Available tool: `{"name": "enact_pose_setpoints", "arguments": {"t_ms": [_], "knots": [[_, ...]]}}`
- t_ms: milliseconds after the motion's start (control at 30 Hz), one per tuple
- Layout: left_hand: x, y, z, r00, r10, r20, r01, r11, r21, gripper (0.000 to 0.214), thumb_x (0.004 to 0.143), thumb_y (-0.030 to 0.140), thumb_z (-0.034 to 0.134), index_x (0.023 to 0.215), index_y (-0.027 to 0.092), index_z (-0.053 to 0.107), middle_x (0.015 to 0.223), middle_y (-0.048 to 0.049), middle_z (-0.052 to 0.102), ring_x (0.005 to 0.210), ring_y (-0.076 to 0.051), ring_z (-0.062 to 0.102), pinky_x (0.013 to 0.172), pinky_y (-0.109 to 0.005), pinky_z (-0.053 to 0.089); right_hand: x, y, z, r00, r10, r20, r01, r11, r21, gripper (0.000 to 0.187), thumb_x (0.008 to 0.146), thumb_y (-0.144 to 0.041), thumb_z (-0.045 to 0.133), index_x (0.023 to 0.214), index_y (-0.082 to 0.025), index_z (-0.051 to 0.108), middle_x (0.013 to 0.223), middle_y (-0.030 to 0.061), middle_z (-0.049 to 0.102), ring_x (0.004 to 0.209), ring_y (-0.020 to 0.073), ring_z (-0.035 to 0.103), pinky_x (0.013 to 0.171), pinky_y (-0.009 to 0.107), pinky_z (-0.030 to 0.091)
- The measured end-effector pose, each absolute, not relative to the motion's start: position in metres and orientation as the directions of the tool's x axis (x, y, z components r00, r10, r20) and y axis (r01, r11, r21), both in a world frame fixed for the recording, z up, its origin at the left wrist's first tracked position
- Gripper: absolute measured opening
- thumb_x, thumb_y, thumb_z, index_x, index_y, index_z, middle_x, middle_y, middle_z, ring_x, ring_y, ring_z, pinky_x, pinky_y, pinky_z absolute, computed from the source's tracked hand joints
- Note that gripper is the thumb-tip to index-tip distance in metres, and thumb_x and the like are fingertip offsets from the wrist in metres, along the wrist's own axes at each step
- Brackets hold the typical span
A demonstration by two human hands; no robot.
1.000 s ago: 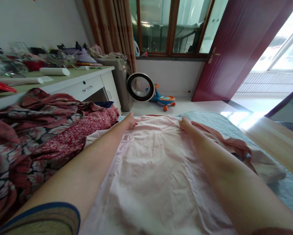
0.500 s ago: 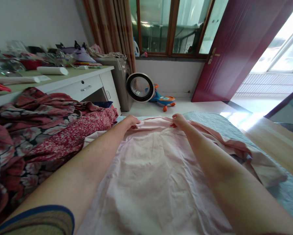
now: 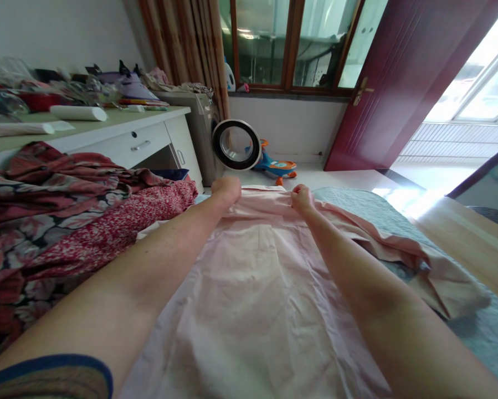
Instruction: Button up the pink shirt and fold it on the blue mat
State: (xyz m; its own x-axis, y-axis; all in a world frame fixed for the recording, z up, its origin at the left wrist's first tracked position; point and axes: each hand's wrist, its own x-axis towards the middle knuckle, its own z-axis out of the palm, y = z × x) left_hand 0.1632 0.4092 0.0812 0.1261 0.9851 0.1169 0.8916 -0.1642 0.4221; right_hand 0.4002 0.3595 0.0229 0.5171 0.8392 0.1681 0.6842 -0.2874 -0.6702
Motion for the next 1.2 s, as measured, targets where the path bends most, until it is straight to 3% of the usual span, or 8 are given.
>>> {"name": "enact_pose_setpoints", "arguments": {"t_ms": [233, 400, 533, 667, 800, 933, 1033, 1200], "knots": [[0.165, 0.394, 0.050, 0.110, 0.935, 0.336, 0.918, -0.226, 0.327, 0.033, 0.090, 0.016, 0.042, 0.116, 0.019, 0.063, 0.113, -0.0108, 0.068, 0.108, -0.025, 0.063, 0.092, -0.036, 0.046, 0.394, 0.359, 0.010, 0.491, 0.809, 0.323, 0.767, -0.226, -0.600, 0.041, 0.086, -0.016, 0.032, 0.120, -0.013, 0.055, 0.111, 0.0130, 0.063, 0.102, 0.0216, 0.058, 0.091, 0.031, 0.044], [0.162, 0.383, -0.004, 0.283, 0.958, 0.048, 0.919, -0.285, 0.273, 0.075, 0.087, 0.042, 0.056, 0.150, 0.014, 0.028, 0.158, -0.0173, 0.029, 0.145, -0.029, 0.029, 0.114, -0.040, 0.030, 0.385, 0.346, -0.021, 0.344, 0.914, 0.215, 0.832, -0.190, -0.521, 0.051, 0.080, -0.023, 0.050, 0.130, -0.015, 0.051, 0.140, 0.0151, 0.050, 0.127, 0.0265, 0.047, 0.106, 0.036, 0.036], [0.158, 0.380, -0.017, 0.357, 0.934, -0.022, 0.923, -0.350, 0.158, 0.067, 0.092, 0.054, 0.040, 0.149, 0.019, 0.033, 0.160, -0.0146, 0.027, 0.148, -0.032, 0.022, 0.116, -0.052, 0.020, 0.375, 0.343, -0.026, 0.346, 0.930, 0.124, 0.888, -0.282, -0.363, 0.060, 0.088, -0.037, 0.048, 0.144, -0.016, 0.041, 0.157, 0.0151, 0.031, 0.143, 0.0326, 0.027, 0.115, 0.050, 0.023], [0.147, 0.385, -0.015, 0.441, 0.896, -0.052, 0.896, -0.435, 0.089, 0.068, 0.091, 0.060, 0.035, 0.151, 0.027, 0.032, 0.163, -0.0075, 0.021, 0.150, -0.033, 0.012, 0.117, -0.059, 0.009, 0.370, 0.342, -0.024, 0.137, 0.981, 0.138, 0.959, -0.097, -0.266, 0.056, 0.095, -0.043, 0.033, 0.147, -0.023, 0.038, 0.162, 0.0068, 0.024, 0.148, 0.0261, 0.018, 0.117, 0.053, 0.018], [0.129, 0.393, -0.015, 0.283, 0.948, -0.145, 0.957, -0.269, 0.109, 0.076, 0.089, 0.068, 0.029, 0.154, 0.028, 0.027, 0.164, -0.0094, 0.016, 0.150, -0.036, 0.013, 0.114, -0.064, 0.015, 0.385, 0.341, -0.027, 0.145, 0.989, 0.004, 0.968, -0.141, -0.208, 0.065, 0.096, -0.054, 0.027, 0.152, -0.022, 0.032, 0.163, 0.0075, 0.020, 0.148, 0.0294, 0.017, 0.116, 0.058, 0.016], [0.120, 0.398, -0.008, 0.125, 0.989, -0.078, 0.990, -0.120, 0.069, 0.069, 0.087, 0.063, 0.040, 0.142, 0.023, 0.049, 0.154, -0.0144, 0.040, 0.141, -0.037, 0.035, 0.111, -0.057, 0.029, 0.409, 0.342, -0.026, 0.329, 0.942, -0.058, 0.929, -0.334, -0.160, 0.072, 0.096, -0.057, 0.026, 0.154, -0.013, 0.028, 0.163, 0.0124, 0.018, 0.148, 0.0316, 0.014, 0.118, 0.052, 0.013], [0.124, 0.398, 0.001, 0.089, 0.996, 0.018, 0.996, -0.089, 0.028, 0.042, 0.085, 0.040, 0.052, 0.117, 0.019, 0.068, 0.128, -0.0167, 0.064, 0.123, -0.036, 0.053, 0.104, -0.050, 0.038, 0.407, 0.342, -0.019, 0.429, 0.900, -0.078, 0.887, -0.436, -0.154, 0.074, 0.096, -0.056, 0.029, 0.153, -0.008, 0.028, 0.162, 0.0152, 0.019, 0.148, 0.0342, 0.013, 0.118, 0.050, 0.013], [0.136, 0.403, 0.002, 0.243, 0.949, 0.201, 0.958, -0.267, 0.103, 0.035, 0.088, 0.021, 0.043, 0.113, 0.021, 0.068, 0.125, -0.0109, 0.065, 0.122, -0.027, 0.054, 0.101, -0.038, 0.039, 0.367, 0.341, -0.014, 0.149, 0.985, 0.083, 0.962, -0.126, -0.241, 0.066, 0.095, -0.050, 0.033, 0.153, -0.019, 0.027, 0.164, 0.0068, 0.014, 0.150, 0.0276, 0.010, 0.119, 0.049, 0.013]]}}
